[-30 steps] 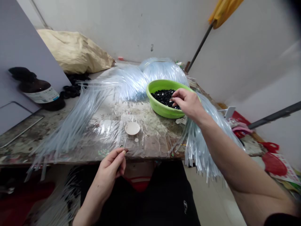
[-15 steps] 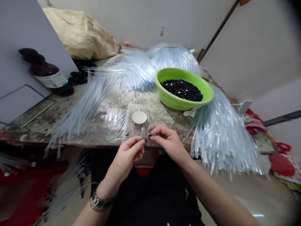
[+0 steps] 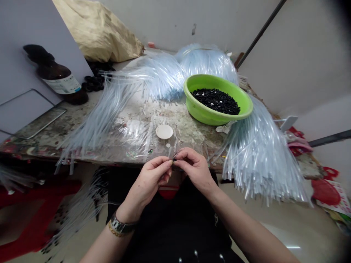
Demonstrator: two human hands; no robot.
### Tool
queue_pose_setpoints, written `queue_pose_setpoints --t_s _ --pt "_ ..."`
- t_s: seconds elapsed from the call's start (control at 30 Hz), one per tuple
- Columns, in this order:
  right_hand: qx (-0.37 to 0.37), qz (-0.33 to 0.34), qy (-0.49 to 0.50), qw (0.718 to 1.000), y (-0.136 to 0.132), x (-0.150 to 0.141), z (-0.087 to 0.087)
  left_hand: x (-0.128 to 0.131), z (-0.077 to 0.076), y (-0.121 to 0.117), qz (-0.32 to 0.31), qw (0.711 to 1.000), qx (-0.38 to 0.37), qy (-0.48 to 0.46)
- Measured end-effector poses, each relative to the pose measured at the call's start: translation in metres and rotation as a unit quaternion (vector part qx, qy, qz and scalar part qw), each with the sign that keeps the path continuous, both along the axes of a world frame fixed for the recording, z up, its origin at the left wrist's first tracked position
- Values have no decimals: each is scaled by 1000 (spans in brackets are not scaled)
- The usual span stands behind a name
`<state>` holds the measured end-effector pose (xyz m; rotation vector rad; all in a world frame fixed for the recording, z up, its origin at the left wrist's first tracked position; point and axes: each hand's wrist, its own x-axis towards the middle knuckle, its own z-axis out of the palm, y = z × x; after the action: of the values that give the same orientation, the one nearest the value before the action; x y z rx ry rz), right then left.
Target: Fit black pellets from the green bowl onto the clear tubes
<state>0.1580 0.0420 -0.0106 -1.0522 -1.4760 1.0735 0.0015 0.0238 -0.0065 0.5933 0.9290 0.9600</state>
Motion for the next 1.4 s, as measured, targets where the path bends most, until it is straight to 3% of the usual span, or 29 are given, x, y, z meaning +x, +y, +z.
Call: queue_pose_setpoints --t_s 0.53,0.8,1.17,1.4 --pt "40 -18 -46 998 -8 0 -3 0 -2 -2 15 1000 -5 -7" --pt "95 -13 -99 990 -9 0 -5 0 -4 -4 20 1000 -6 1" --pt "60 18 -136 989 -5 5 -8 -3 -7 -2 24 999 7 42" --pt "131 32 -207 969 -1 8 -1 -4 -8 -1 24 998 13 52"
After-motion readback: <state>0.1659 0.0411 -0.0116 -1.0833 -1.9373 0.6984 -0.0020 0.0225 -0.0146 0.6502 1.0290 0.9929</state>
